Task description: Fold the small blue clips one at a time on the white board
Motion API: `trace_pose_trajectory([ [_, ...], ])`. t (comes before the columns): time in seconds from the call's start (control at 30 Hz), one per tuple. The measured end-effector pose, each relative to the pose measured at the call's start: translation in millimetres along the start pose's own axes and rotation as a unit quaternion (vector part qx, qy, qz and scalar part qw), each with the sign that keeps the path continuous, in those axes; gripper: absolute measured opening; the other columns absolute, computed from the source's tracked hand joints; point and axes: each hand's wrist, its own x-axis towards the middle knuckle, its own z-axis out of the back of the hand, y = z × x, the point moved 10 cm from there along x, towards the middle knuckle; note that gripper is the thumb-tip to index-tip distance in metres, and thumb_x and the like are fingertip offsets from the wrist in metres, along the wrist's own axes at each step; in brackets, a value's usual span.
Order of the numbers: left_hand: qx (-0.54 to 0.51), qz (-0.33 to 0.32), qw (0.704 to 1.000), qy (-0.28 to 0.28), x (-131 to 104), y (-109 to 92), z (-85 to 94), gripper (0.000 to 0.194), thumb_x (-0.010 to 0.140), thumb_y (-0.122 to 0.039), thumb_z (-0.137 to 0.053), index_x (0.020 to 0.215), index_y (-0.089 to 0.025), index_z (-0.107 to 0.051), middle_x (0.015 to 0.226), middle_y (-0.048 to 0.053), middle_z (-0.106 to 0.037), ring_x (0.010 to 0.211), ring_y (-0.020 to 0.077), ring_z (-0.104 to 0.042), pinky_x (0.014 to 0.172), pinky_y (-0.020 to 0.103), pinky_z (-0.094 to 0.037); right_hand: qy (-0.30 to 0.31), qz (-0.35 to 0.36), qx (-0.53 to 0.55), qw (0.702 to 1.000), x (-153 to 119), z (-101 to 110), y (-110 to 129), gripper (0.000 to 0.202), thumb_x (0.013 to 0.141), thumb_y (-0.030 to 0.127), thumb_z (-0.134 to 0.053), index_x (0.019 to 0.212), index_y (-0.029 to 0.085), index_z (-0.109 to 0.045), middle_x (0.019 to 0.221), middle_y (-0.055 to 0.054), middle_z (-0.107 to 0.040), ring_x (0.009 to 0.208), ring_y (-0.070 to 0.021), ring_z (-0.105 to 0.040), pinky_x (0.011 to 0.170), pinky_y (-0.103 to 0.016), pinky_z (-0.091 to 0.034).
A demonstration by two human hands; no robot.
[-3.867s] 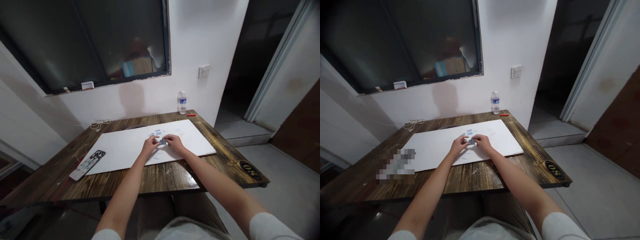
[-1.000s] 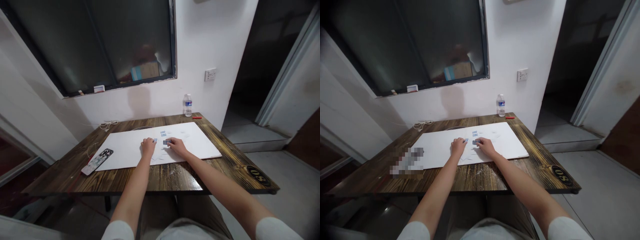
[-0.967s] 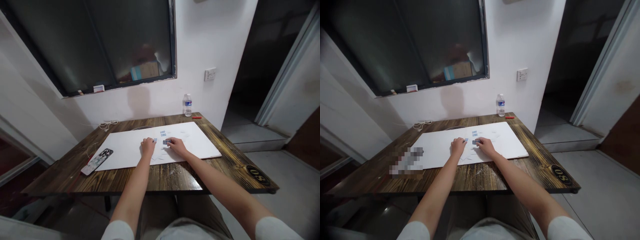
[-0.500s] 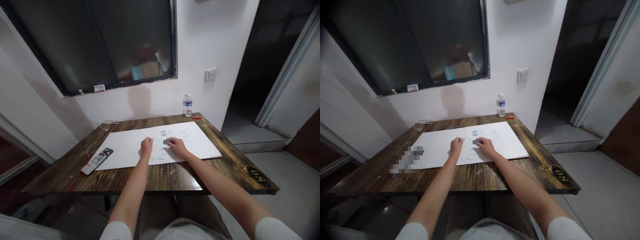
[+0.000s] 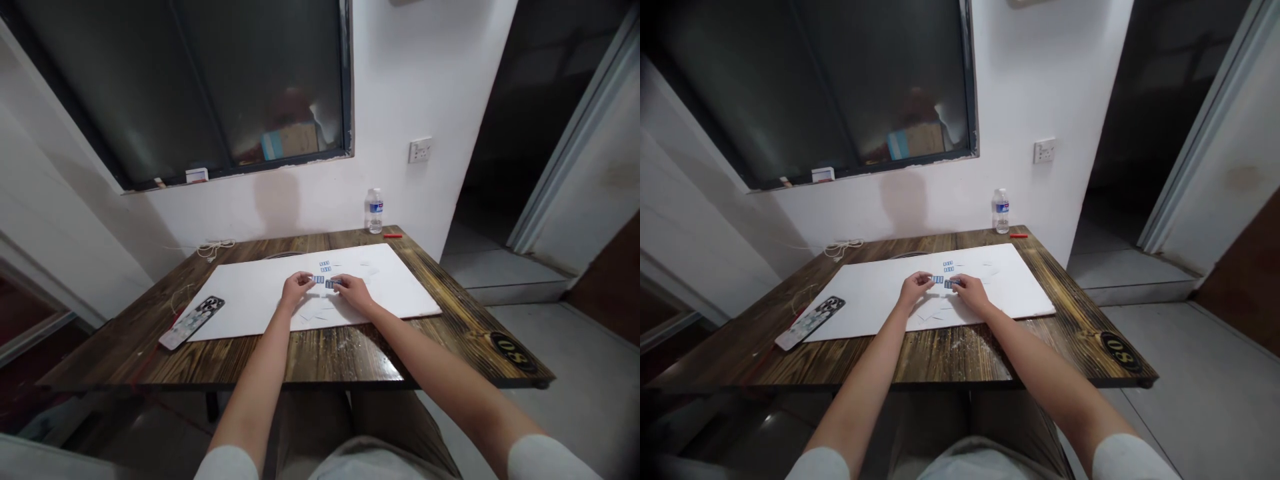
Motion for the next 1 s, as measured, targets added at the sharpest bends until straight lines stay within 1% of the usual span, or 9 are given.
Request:
trace_pose_trajectory([
  [0.07, -0.017, -0.001, 0.998, 0.061, -3.8, -4.0, -13.6, 0.053, 0.057, -0.035, -0.083, 0.103, -0.014, -0.069, 0.072, 0.002, -0.067, 0.07, 0.0148, -0.062, 0.068, 0.028, -0.051, -0.015, -0.009, -0.016, 1.0, 0.5, 3.9, -1.9, 0.028, 0.077, 0.025, -0.059, 0.1, 0.018, -0.072, 0.071, -0.001, -0.071, 0.061, -0.0149, -0.061, 0.064, -0.027, -0.048],
  [0.17, -0.008, 0.004, 0.993, 0.12, -9.1, -6.5, -27.2, 0.053, 0.058, -0.035, -0.083, 0.103, -0.013, -0.069, 0.072, 0.002, -0.065, 0.067, 0.0129, -0.06, 0.064, 0.025, -0.048, -0.027, -0.007, -0.017, 0.999, 1.8, 5.9, -4.6, 0.027, 0.077, 0.026, -0.059, 0.099, 0.018, -0.072, 0.074, -0.002, -0.072, 0.064, -0.0151, -0.061, 0.065, -0.027, -0.048],
  [0.33, 0.023, 0.001, 0.985, 0.169, -15.4, -9.1, -42.0, 0.051, 0.059, -0.033, -0.083, 0.104, -0.014, -0.07, 0.069, 0.001, -0.063, 0.064, 0.0127, -0.057, 0.062, 0.026, -0.045, 0.04, 0.035, 0.039, 0.998, 0.2, -12.5, 1.8, 0.03, 0.079, 0.036, -0.062, 0.103, 0.021, -0.073, 0.076, -0.002, -0.072, 0.059, -0.0142, -0.06, 0.062, -0.026, -0.048],
  [0.43, 0.035, 0.005, 0.986, 0.163, -16.7, -9.8, -42.6, 0.041, 0.059, -0.036, -0.082, 0.091, -0.013, -0.073, 0.068, 0.003, -0.065, 0.062, 0.0132, -0.057, 0.059, 0.025, -0.044, 0.067, 0.047, 0.048, 0.995, -3.0, -20.2, 8.8, 0.03, 0.082, 0.038, -0.06, 0.104, 0.023, -0.073, 0.078, -0.001, -0.072, 0.06, -0.0144, -0.061, 0.064, -0.027, -0.049],
  [0.53, 0.048, 0.028, 0.987, 0.15, -17.5, -7.3, -39.9, 0.036, 0.061, -0.042, -0.081, 0.078, -0.012, -0.072, 0.065, 0.004, -0.064, 0.058, 0.0129, -0.055, 0.054, 0.024, -0.041, 0.062, 0.041, 0.043, 0.996, -3.4, -19.6, 11.1, 0.029, 0.084, 0.037, -0.057, 0.104, 0.023, -0.073, 0.081, -0.001, -0.073, 0.061, -0.0144, -0.061, 0.067, -0.028, -0.05],
  [0.63, 0.055, 0.03, 0.988, 0.142, -17.5, -8.2, -38.3, 0.036, 0.06, -0.044, -0.081, 0.075, -0.013, -0.07, 0.064, 0.003, -0.064, 0.057, 0.0124, -0.054, 0.052, 0.023, -0.039, 0.053, 0.031, 0.029, 0.998, -1.9, -17.3, 7.9, 0.031, 0.087, 0.036, -0.053, 0.107, 0.021, -0.072, 0.075, -0.001, -0.071, 0.061, -0.0149, -0.061, 0.07, -0.029, -0.05],
  [0.7, 0.048, 0.024, 0.99, 0.133, -16.4, -9.7, -36.9, 0.036, 0.061, -0.045, -0.08, 0.074, -0.013, -0.069, 0.066, 0.003, -0.065, 0.06, 0.0127, -0.055, 0.055, 0.024, -0.04, 0.052, 0.041, 0.019, 0.998, -1.5, -16.6, 8.1, 0.034, 0.09, 0.037, -0.051, 0.113, 0.021, -0.07, 0.079, -0.002, -0.071, 0.065, -0.0153, -0.062, 0.072, -0.031, -0.051],
  [0.87, 0.008, 0.03, 0.994, 0.105, -12.3, -8.5, -32.3, 0.037, 0.06, -0.045, -0.08, 0.074, -0.013, -0.068, 0.066, 0.002, -0.065, 0.062, 0.0134, -0.056, 0.06, 0.025, -0.042, 0.029, 0.188, -0.07, 0.979, -9.9, -13.1, 35.9, 0.053, 0.081, 0.027, -0.067, 0.132, 0.028, -0.056, 0.117, -0.009, -0.063, 0.097, -0.0204, -0.061, 0.085, -0.035, -0.051],
  [1.0, -0.004, 0.015, 0.992, 0.127, -12.8, -12.8, -38.3, 0.037, 0.061, -0.046, -0.079, 0.074, -0.013, -0.068, 0.068, 0.004, -0.067, 0.064, 0.0149, -0.058, 0.064, 0.026, -0.044, 0.015, 0.238, -0.125, 0.963, -15.7, -11.6, 46.7, 0.045, 0.084, 0.019, -0.061, 0.129, 0.028, -0.059, 0.108, -0.008, -0.065, 0.096, -0.0206, -0.061, 0.086, -0.036, -0.05],
])
